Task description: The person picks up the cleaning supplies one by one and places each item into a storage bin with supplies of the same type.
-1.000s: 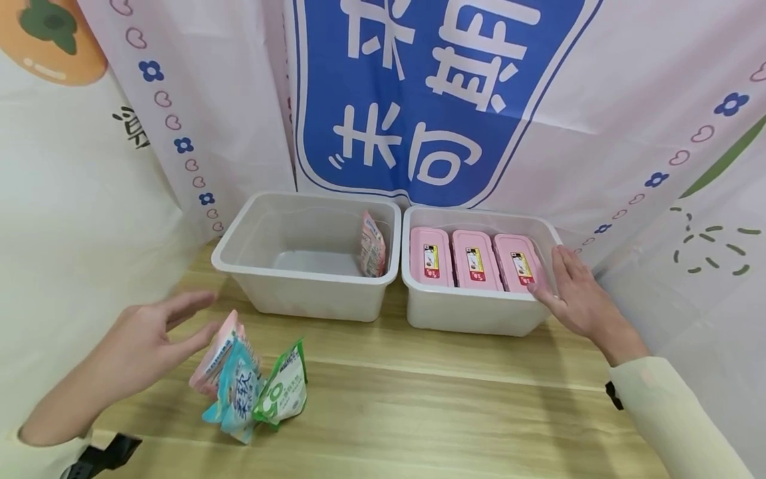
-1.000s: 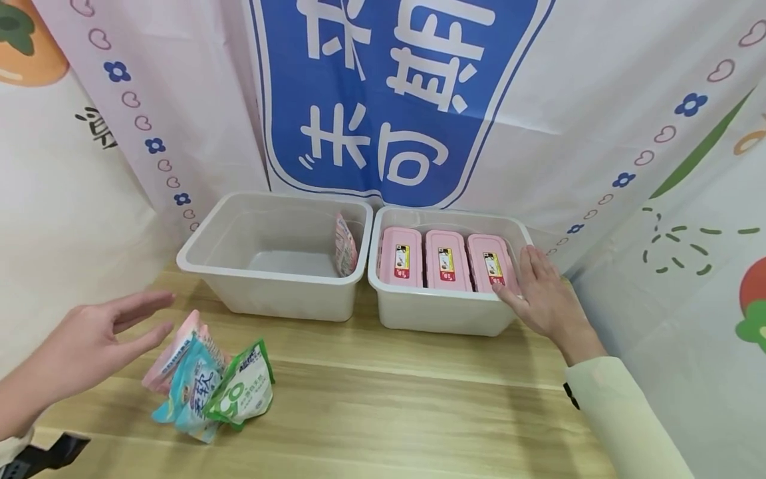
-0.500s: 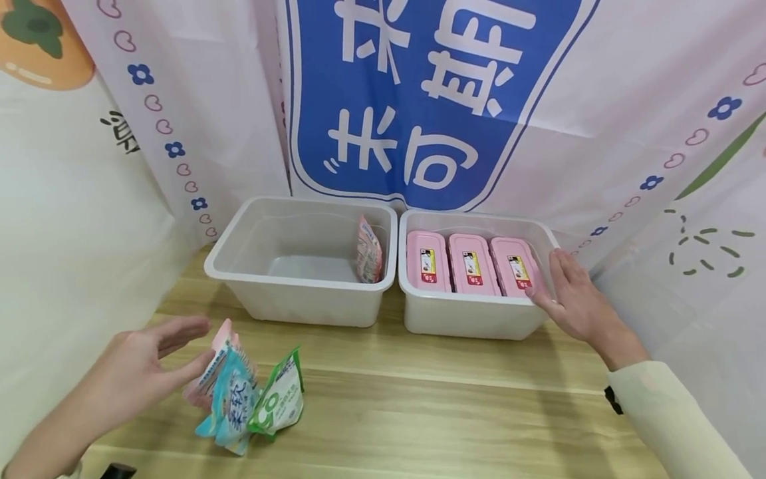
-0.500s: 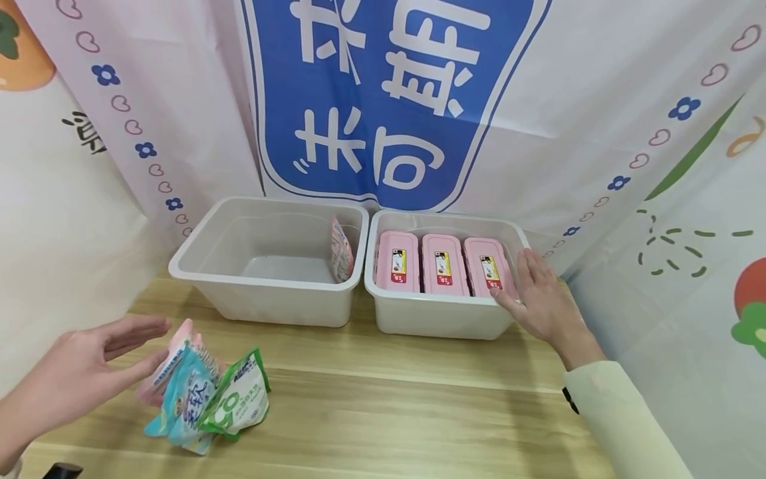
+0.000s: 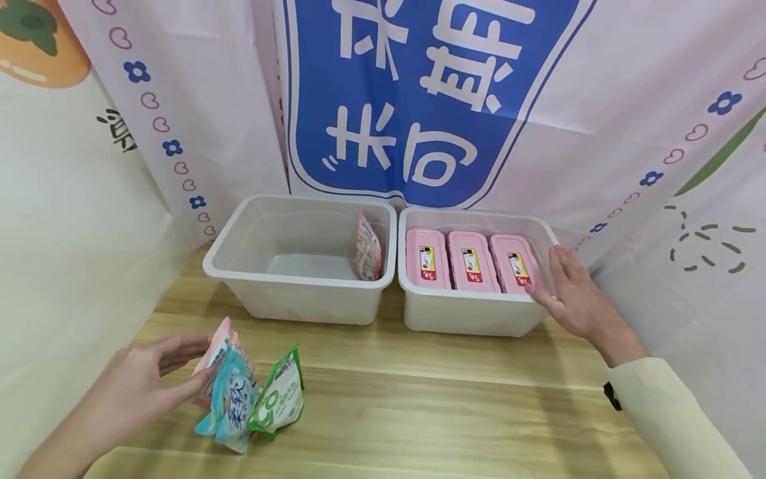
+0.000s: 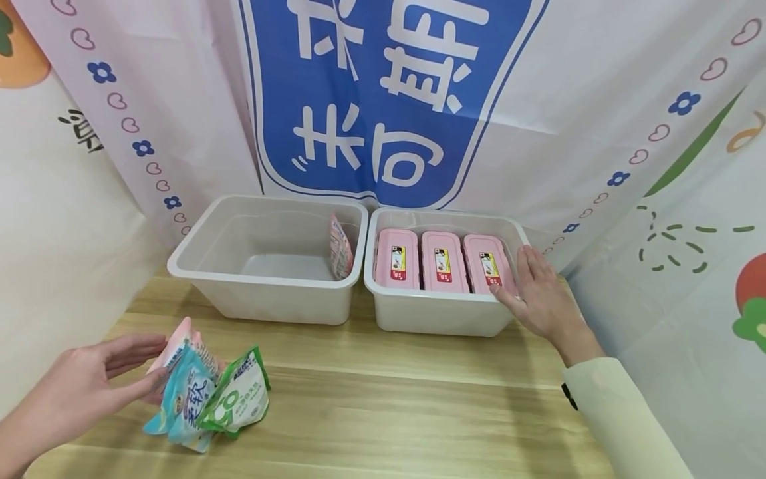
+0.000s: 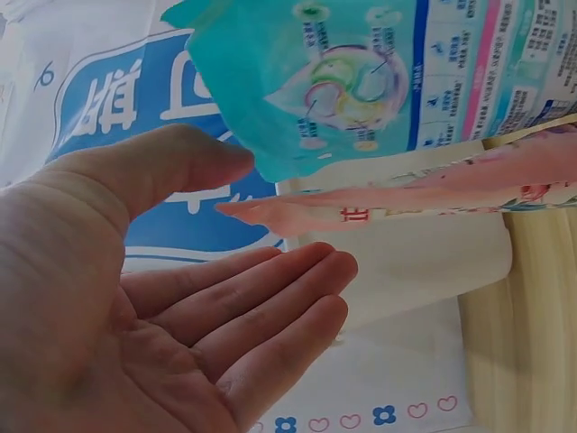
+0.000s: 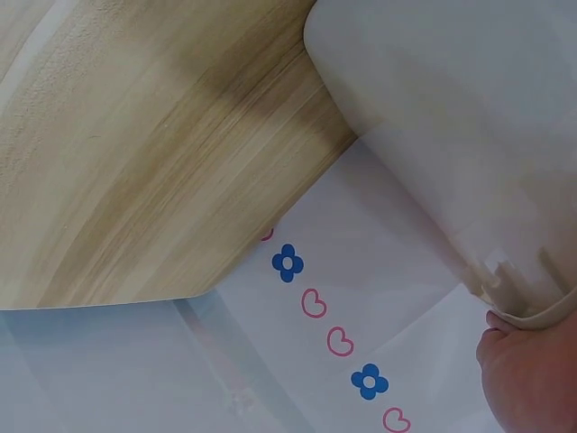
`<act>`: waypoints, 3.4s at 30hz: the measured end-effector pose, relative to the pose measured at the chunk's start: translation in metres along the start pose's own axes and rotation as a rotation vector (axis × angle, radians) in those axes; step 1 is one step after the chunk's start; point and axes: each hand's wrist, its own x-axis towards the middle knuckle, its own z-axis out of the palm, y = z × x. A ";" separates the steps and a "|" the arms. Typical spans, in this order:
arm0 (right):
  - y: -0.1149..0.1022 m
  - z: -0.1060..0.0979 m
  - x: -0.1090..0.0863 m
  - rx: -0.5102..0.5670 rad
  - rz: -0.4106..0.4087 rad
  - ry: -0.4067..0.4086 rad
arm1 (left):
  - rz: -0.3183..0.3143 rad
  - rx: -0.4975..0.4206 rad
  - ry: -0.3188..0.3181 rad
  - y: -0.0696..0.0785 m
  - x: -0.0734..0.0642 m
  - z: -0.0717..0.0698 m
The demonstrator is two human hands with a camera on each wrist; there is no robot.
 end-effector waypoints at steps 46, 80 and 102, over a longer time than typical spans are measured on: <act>0.002 0.000 0.002 0.019 0.026 -0.006 | -0.027 0.135 0.175 0.002 0.007 0.012; 0.000 0.001 0.000 0.008 0.011 -0.012 | 0.101 0.189 0.229 0.009 0.049 -0.056; 0.001 -0.004 0.001 0.018 0.002 -0.007 | -0.084 0.162 0.223 0.037 0.077 -0.115</act>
